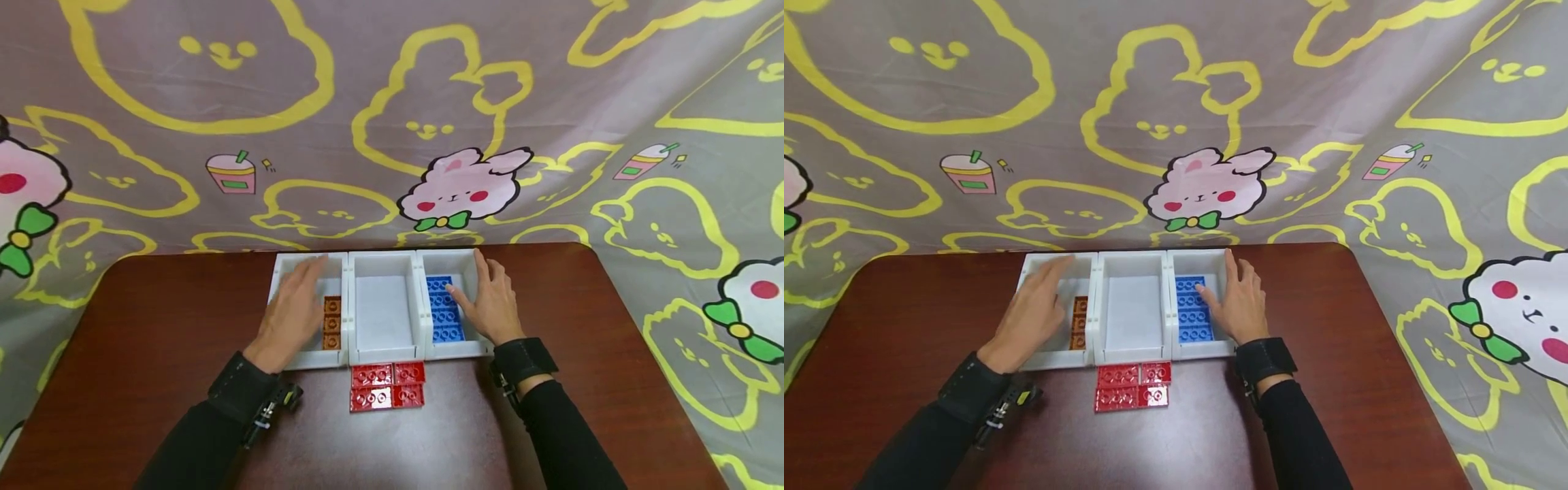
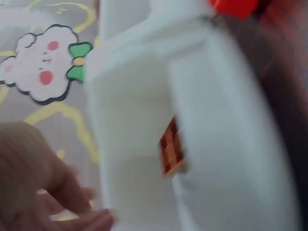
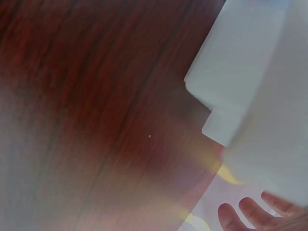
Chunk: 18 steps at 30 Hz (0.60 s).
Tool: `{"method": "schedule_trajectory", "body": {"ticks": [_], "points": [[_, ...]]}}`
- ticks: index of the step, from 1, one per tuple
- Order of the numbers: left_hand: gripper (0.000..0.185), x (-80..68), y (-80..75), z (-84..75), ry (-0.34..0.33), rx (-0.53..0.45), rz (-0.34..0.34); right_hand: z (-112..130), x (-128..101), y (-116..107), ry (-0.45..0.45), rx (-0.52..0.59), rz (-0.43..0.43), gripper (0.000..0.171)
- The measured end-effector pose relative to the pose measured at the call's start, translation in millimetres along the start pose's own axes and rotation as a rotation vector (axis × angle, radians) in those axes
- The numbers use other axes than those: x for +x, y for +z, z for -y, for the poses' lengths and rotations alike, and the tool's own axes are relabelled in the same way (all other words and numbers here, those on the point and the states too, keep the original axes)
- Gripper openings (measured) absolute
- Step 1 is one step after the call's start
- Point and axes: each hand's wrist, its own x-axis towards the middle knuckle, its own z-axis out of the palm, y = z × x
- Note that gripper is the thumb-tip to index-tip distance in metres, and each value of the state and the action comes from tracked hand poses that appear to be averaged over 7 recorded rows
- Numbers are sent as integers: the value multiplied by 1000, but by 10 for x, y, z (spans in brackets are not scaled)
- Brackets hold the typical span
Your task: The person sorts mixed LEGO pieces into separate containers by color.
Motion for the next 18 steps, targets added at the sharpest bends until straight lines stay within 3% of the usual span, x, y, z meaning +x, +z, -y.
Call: {"method": "schedule_trajectory", "body": {"ticks": [3,5,10,18], "points": [[59,49,-96,125,-2,68,-87,12,0,-1,0,-10,12,88],[62,68,-119,237,-41,107,-53,13,6,-2,4,-18,26,88],[76,8,-92,443,-122,132,110,25,20,-5,-1,-43,50,90],[83,-4,-13,462,-159,75,146,17,38,-35,-25,-103,31,92]]}}
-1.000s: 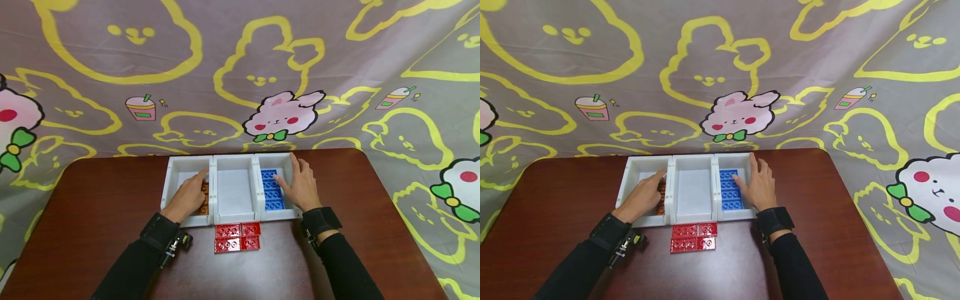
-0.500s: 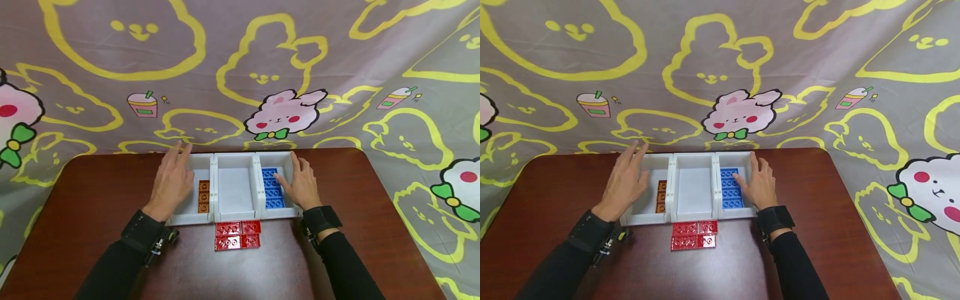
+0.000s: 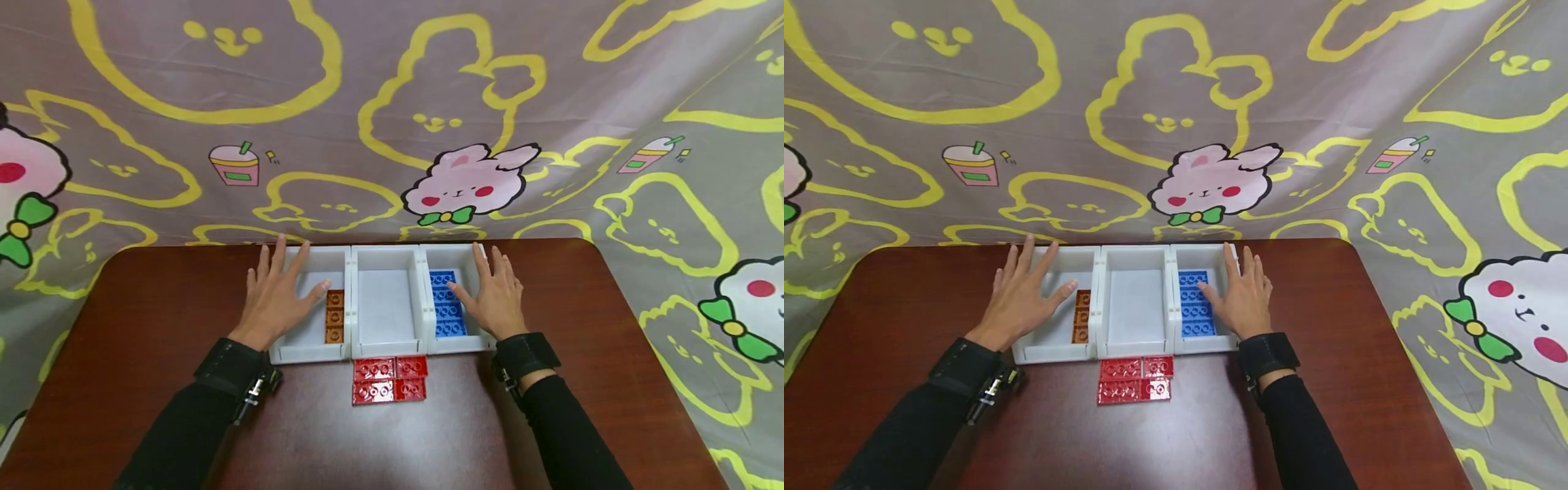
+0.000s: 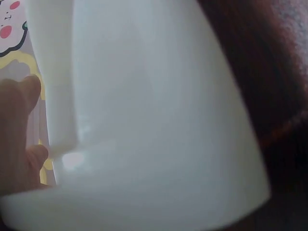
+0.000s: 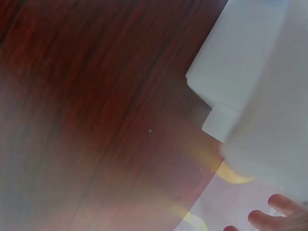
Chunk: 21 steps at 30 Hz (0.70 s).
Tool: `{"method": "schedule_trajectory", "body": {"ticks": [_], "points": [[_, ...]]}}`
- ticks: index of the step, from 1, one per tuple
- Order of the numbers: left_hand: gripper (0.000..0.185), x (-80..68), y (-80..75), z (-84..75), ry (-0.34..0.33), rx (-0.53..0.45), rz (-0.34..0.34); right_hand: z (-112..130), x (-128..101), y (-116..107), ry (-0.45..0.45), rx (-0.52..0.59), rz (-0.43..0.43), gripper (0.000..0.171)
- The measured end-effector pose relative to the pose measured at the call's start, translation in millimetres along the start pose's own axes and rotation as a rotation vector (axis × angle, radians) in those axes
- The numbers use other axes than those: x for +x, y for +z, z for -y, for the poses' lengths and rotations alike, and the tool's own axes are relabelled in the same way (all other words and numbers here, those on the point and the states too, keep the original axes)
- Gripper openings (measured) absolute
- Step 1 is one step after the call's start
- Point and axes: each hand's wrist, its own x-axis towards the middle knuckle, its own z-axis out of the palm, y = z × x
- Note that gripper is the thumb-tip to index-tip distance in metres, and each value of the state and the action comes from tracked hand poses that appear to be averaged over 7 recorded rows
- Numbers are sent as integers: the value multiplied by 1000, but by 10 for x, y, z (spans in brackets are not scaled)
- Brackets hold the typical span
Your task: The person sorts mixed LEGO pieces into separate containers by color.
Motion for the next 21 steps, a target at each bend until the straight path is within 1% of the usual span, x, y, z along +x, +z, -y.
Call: {"method": "schedule_trajectory", "body": {"ticks": [3,9,12,14,15,17,19,20,21], "points": [[84,-3,13,11,-15,-4,-8,10,10,5,-13,-16,-1,93],[84,10,28,16,-24,15,-23,20,18,3,-20,-31,12,95],[83,21,31,2,-35,13,-16,14,11,-2,-18,-15,12,96],[83,24,36,-5,-41,13,-15,13,-17,-8,-34,24,-20,94],[83,23,39,-8,-43,16,-14,23,-41,-10,-59,45,-61,90],[82,18,34,-14,-43,22,-17,84,-113,-12,-157,100,-187,79],[82,13,22,-13,-39,26,-22,224,-221,-24,-302,140,-328,59],[81,12,13,-14,-36,30,-27,324,-284,-30,-383,149,-383,49],[81,12,2,-12,-34,34,-31,436,-351,-32,-463,150,-417,39]]}}
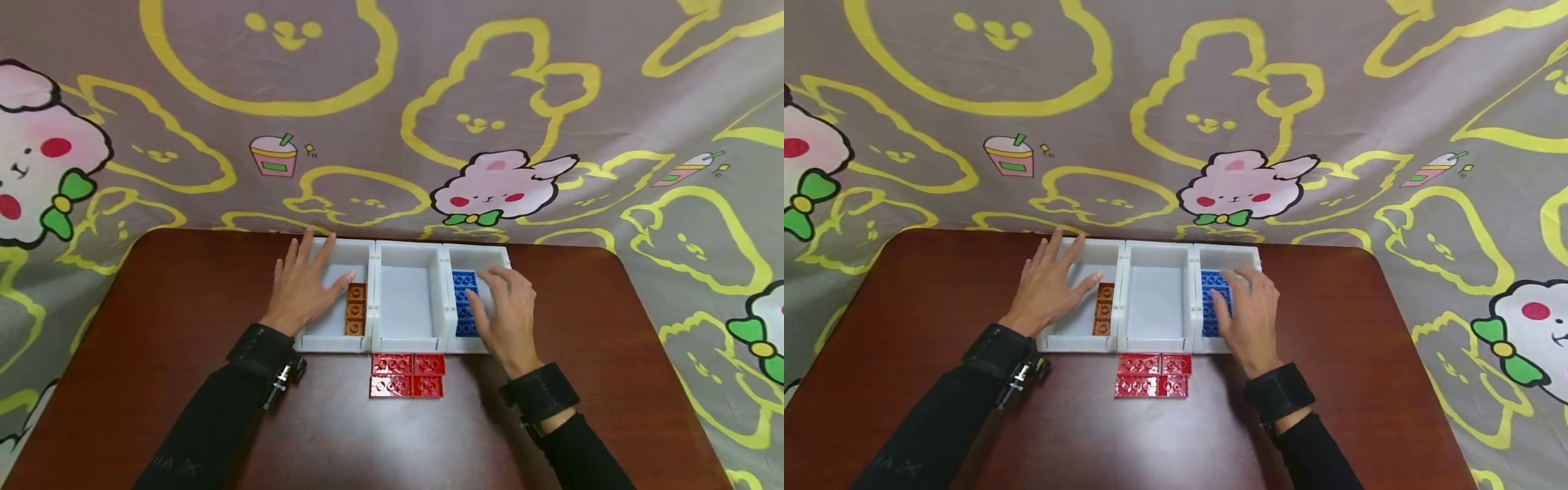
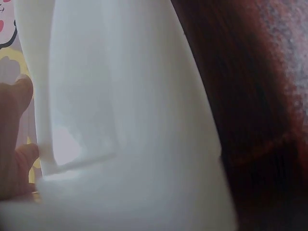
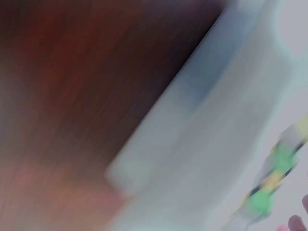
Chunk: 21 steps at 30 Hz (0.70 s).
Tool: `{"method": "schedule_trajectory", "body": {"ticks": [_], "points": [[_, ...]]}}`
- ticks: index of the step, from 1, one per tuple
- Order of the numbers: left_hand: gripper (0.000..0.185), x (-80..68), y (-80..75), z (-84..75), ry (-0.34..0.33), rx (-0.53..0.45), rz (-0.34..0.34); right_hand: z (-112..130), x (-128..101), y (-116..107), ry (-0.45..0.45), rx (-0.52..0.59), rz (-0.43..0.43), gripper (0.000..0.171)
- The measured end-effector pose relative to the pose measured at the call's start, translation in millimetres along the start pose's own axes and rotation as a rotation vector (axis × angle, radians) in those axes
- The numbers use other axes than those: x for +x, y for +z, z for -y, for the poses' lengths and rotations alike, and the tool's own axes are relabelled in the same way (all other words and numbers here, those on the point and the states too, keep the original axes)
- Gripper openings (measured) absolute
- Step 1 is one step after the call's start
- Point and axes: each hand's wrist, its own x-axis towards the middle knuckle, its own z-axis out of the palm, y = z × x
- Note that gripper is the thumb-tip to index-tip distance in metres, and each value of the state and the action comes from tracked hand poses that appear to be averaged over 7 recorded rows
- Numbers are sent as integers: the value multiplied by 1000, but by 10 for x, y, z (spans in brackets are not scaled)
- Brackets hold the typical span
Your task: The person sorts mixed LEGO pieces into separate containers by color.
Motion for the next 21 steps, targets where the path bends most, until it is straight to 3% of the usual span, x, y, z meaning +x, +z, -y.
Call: {"method": "schedule_trajectory", "body": {"ticks": [2,4,8,12,21], "points": [[81,10,-6,1,9,5,-13,263,-30,9,-139,33,29,24],[81,14,-6,13,14,15,-23,506,-70,50,-244,58,149,14],[80,7,4,33,13,19,-17,812,-180,201,-382,30,416,12],[79,3,20,28,21,15,-10,912,-270,312,-411,-36,518,6],[79,2,23,22,29,20,-19,929,-353,370,-384,-57,553,23]]}}
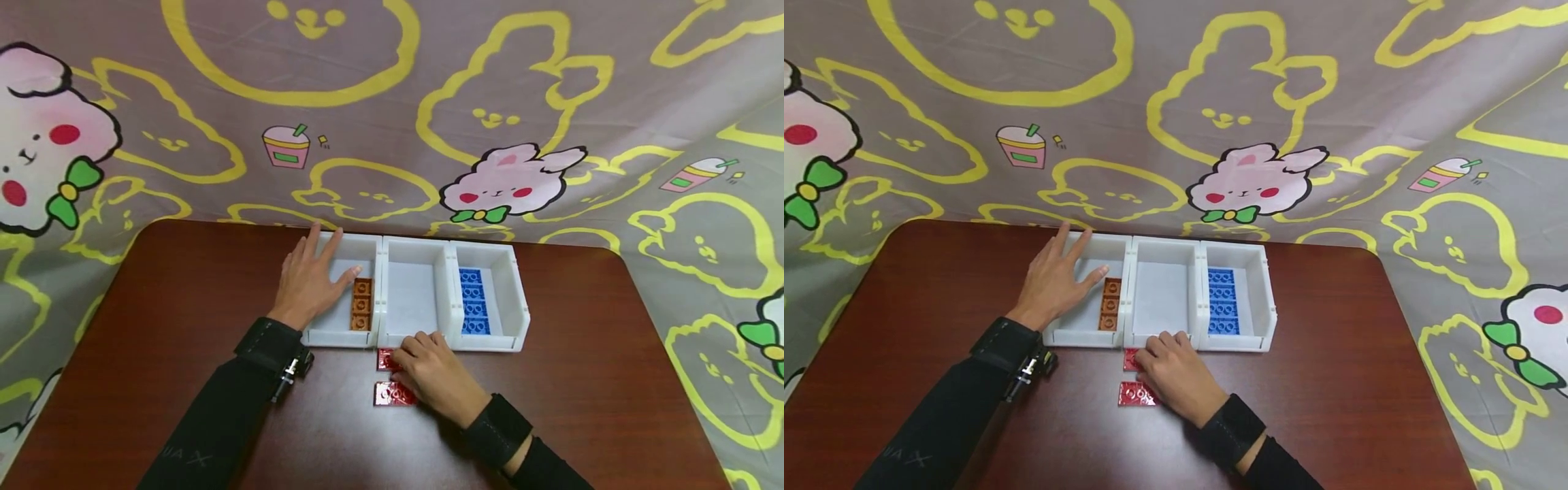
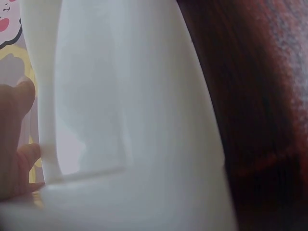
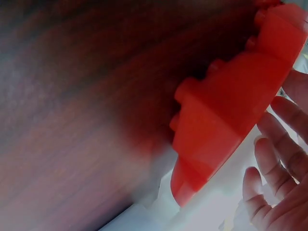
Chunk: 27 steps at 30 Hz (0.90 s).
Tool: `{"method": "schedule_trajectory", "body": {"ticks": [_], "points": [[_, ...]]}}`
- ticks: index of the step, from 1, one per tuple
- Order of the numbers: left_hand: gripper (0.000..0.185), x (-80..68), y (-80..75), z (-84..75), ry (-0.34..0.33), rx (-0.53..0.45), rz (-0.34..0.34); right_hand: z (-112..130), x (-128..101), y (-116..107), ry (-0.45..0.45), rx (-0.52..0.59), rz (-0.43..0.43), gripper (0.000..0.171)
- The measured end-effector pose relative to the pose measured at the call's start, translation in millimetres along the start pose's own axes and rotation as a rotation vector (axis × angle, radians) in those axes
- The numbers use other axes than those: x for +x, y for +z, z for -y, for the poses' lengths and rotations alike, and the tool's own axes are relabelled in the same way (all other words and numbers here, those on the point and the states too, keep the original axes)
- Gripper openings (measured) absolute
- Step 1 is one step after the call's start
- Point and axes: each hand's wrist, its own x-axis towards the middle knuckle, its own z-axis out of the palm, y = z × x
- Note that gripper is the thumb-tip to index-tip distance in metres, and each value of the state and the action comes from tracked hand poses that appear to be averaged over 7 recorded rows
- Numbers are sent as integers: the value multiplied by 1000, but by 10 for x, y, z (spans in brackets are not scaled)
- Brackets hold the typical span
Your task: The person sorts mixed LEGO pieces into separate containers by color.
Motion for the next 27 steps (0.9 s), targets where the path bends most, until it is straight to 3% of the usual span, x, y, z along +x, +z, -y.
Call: {"method": "schedule_trajectory", "body": {"ticks": [9,16,21,24,27], "points": [[79,27,-1,-31,-3,-14,8,58,-13,-2,26,54,48,18],[80,12,-3,-24,-11,-23,5,91,17,-27,-20,38,117,22],[80,16,19,-25,-14,-31,13,43,75,-157,-1,167,-42,25],[80,22,25,-28,-12,-33,14,-43,171,-300,96,225,-153,30],[80,15,25,-23,-20,-31,14,-154,297,-373,238,215,-152,39]]}}
